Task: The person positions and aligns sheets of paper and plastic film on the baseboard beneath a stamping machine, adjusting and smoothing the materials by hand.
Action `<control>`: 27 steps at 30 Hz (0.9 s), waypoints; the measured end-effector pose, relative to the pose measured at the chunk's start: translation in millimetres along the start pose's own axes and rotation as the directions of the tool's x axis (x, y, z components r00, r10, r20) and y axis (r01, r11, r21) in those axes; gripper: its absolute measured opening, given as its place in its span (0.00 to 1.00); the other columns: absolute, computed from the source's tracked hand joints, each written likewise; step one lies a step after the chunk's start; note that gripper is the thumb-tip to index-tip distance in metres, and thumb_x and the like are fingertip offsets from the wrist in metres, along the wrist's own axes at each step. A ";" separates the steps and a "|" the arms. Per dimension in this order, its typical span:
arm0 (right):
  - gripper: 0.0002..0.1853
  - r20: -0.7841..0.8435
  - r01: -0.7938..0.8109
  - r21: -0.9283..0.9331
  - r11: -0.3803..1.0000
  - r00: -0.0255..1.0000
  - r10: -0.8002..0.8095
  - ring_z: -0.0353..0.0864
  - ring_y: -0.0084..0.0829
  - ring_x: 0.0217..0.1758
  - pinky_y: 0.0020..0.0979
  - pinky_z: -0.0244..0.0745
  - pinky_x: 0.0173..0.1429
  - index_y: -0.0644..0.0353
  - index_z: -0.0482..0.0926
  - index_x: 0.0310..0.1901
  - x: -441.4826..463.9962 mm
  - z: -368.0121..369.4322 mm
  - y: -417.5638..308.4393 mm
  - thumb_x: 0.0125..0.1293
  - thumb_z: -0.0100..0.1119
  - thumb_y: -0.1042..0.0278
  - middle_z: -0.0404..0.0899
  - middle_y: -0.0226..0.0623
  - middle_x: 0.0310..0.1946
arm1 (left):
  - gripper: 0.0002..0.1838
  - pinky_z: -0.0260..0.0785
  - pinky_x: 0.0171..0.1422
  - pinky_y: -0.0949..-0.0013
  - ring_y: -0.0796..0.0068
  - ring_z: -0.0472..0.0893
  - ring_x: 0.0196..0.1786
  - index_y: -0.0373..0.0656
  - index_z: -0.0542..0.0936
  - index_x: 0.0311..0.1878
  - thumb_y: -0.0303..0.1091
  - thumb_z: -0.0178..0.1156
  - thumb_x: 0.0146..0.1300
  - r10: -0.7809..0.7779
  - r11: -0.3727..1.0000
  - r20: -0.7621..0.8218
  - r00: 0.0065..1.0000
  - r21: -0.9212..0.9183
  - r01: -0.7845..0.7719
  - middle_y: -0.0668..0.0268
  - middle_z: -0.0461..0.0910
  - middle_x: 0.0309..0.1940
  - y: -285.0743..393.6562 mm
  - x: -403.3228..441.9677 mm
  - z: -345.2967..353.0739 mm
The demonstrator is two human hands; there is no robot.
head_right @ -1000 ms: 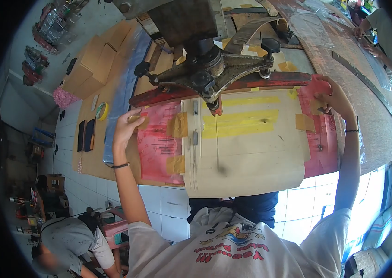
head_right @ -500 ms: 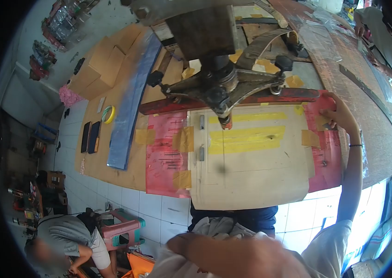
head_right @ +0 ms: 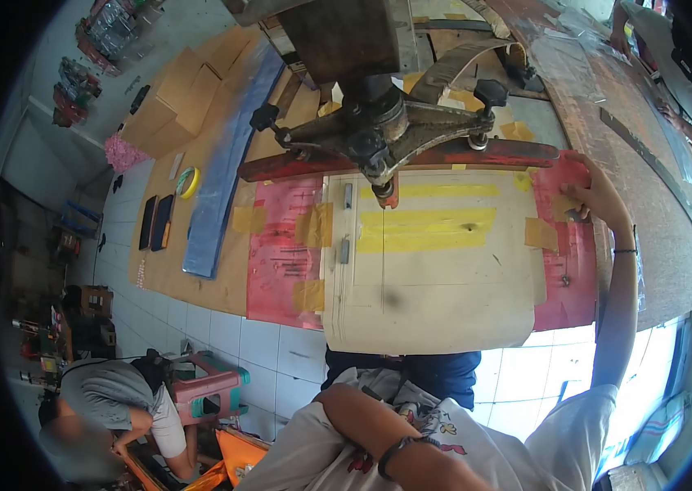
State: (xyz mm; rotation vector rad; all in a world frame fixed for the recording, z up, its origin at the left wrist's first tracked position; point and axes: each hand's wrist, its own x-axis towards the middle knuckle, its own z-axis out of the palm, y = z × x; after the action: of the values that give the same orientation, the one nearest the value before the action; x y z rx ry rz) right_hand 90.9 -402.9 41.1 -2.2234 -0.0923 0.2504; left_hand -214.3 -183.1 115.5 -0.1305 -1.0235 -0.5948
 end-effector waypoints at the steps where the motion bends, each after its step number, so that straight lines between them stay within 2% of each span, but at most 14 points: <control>1: 0.34 0.008 0.003 -0.004 1.000 1.000 -0.003 0.77 0.17 0.22 0.23 0.75 0.21 0.52 0.68 0.73 1.9 -1.8 1.0 0.66 0.69 0.71 0.83 0.31 0.38 | 0.21 0.74 0.58 0.63 0.65 0.84 0.51 0.40 0.82 0.58 0.47 0.64 0.72 0.006 1.000 -0.001 1.000 -0.003 -0.006 0.59 0.85 0.50 0.7 1.1 0.2; 4: 0.35 0.002 0.027 0.015 1.000 1.000 -0.027 0.78 0.18 0.25 0.24 0.77 0.22 0.53 0.67 0.73 -4.9 -3.7 -2.9 0.65 0.70 0.71 0.83 0.34 0.45 | 0.23 0.74 0.58 0.63 0.66 0.84 0.51 0.40 0.82 0.60 0.49 0.64 0.73 -0.002 0.981 -0.114 0.994 0.190 0.024 0.59 0.84 0.51 29.7 -8.8 -8.6; 5: 0.36 0.002 0.036 0.027 0.999 0.999 -0.036 0.79 0.19 0.26 0.24 0.78 0.22 0.54 0.67 0.73 -6.8 -2.8 -3.1 0.65 0.70 0.71 0.83 0.35 0.46 | 0.24 0.74 0.57 0.63 0.66 0.84 0.51 0.40 0.82 0.60 0.50 0.65 0.73 -0.065 0.903 -0.216 0.974 0.402 0.149 0.59 0.84 0.52 66.5 -16.0 -13.3; 6: 0.36 -0.014 0.057 0.031 0.998 0.998 -0.056 0.80 0.20 0.26 0.24 0.79 0.23 0.54 0.66 0.74 -5.2 -4.4 -1.3 0.65 0.70 0.72 0.84 0.37 0.45 | 0.29 0.75 0.55 0.64 0.66 0.84 0.51 0.40 0.79 0.63 0.53 0.68 0.69 -0.182 0.721 -0.336 0.924 0.593 0.357 0.58 0.85 0.51 113.4 -23.2 -19.8; 7: 0.36 -0.028 0.077 0.040 0.996 0.997 -0.076 0.82 0.22 0.26 0.25 0.80 0.23 0.55 0.65 0.74 -3.0 -3.5 1.2 0.65 0.70 0.73 0.84 0.38 0.43 | 0.30 0.73 0.59 0.65 0.70 0.81 0.50 0.43 0.78 0.62 0.53 0.71 0.65 -0.096 0.472 -0.519 0.849 0.727 0.498 0.64 0.82 0.54 135.3 -50.5 -19.5; 8: 0.37 -0.041 0.089 0.050 0.995 0.995 -0.087 0.84 0.24 0.26 0.25 0.81 0.24 0.55 0.65 0.74 -4.6 -2.0 4.6 0.66 0.69 0.74 0.85 0.39 0.42 | 0.21 0.74 0.58 0.63 0.66 0.82 0.48 0.42 0.81 0.57 0.42 0.72 0.66 0.054 0.136 -0.589 0.806 0.804 0.578 0.62 0.83 0.49 160.4 -71.1 -21.6; 9: 0.37 -0.031 0.066 0.071 0.995 0.997 -0.064 0.85 0.25 0.27 0.26 0.81 0.24 0.56 0.64 0.74 -7.9 -1.0 3.0 0.65 0.70 0.74 0.85 0.40 0.43 | 0.15 0.77 0.56 0.60 0.65 0.85 0.47 0.39 0.84 0.51 0.37 0.71 0.66 0.145 -0.275 -0.625 0.767 0.720 0.638 0.62 0.86 0.45 196.2 -80.7 -16.2; 10: 0.38 -0.022 0.044 0.091 0.995 0.999 -0.042 0.85 0.25 0.28 0.26 0.82 0.24 0.56 0.64 0.74 -11.5 -2.3 -2.7 0.65 0.70 0.74 0.85 0.41 0.44 | 0.19 0.75 0.62 0.56 0.59 0.84 0.53 0.38 0.83 0.55 0.38 0.72 0.65 0.310 -0.492 -0.714 0.628 0.445 0.748 0.59 0.85 0.51 217.0 -83.4 -5.3; 12: 0.38 -0.002 0.020 0.084 0.996 1.000 -0.020 0.86 0.27 0.29 0.27 0.83 0.24 0.57 0.63 0.75 -12.1 -4.4 -4.0 0.65 0.70 0.74 0.84 0.43 0.45 | 0.34 0.68 0.72 0.52 0.51 0.76 0.68 0.37 0.77 0.66 0.47 0.73 0.62 0.398 -0.745 -0.659 0.638 0.174 0.644 0.52 0.78 0.65 256.8 -112.0 -4.8; 15: 0.38 -0.006 0.026 0.047 0.999 1.000 -0.026 0.87 0.28 0.30 0.28 0.84 0.25 0.57 0.63 0.75 -8.3 -6.1 -0.8 0.64 0.70 0.75 0.84 0.44 0.47 | 0.55 0.54 0.82 0.45 0.47 0.60 0.81 0.36 0.65 0.77 0.62 0.75 0.54 0.446 -0.766 -0.750 0.489 -0.037 0.642 0.50 0.62 0.79 267.3 -145.9 -1.0; 18: 0.39 -0.016 0.025 0.071 0.997 1.000 -0.024 0.87 0.28 0.31 0.28 0.85 0.25 0.58 0.62 0.75 -10.2 -5.6 -0.5 0.64 0.69 0.76 0.84 0.43 0.47 | 0.71 0.41 0.85 0.39 0.47 0.51 0.85 0.34 0.56 0.81 0.73 0.74 0.42 0.410 -0.781 -0.788 0.460 -0.043 0.623 0.49 0.52 0.83 263.7 -159.1 5.3; 21: 0.38 -0.005 0.016 0.084 0.996 1.000 -0.015 0.87 0.28 0.32 0.28 0.85 0.25 0.58 0.62 0.75 -10.3 -5.3 -2.8 0.65 0.69 0.75 0.84 0.43 0.47 | 0.77 0.35 0.85 0.36 0.47 0.49 0.85 0.34 0.55 0.81 0.77 0.74 0.35 0.397 -0.765 -0.804 0.442 -0.024 0.643 0.48 0.51 0.83 256.3 -159.0 13.5; 26: 0.37 -0.020 -0.022 0.126 0.992 1.000 0.024 0.87 0.27 0.36 0.28 0.86 0.27 0.59 0.63 0.75 -6.1 -6.8 1.7 0.67 0.69 0.73 0.83 0.44 0.49 | 0.78 0.31 0.86 0.37 0.47 0.49 0.86 0.33 0.55 0.81 0.79 0.73 0.33 0.363 -0.823 -0.816 0.451 -0.054 0.565 0.49 0.51 0.83 248.4 -164.7 18.9; 27: 0.37 -0.038 0.034 0.097 0.995 0.999 -0.030 0.87 0.27 0.37 0.28 0.86 0.27 0.59 0.64 0.75 -3.4 -6.1 6.3 0.67 0.69 0.73 0.84 0.44 0.49 | 0.78 0.30 0.86 0.37 0.47 0.49 0.85 0.33 0.56 0.81 0.79 0.73 0.33 0.362 -0.836 -0.810 0.462 -0.064 0.544 0.49 0.52 0.83 247.6 -166.3 18.2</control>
State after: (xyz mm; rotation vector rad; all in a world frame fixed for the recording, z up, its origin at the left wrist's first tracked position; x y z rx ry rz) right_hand 88.7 -412.0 40.3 -2.1268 -0.0935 0.1924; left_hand -161.6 97.8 28.3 2.8460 -0.2694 -0.0120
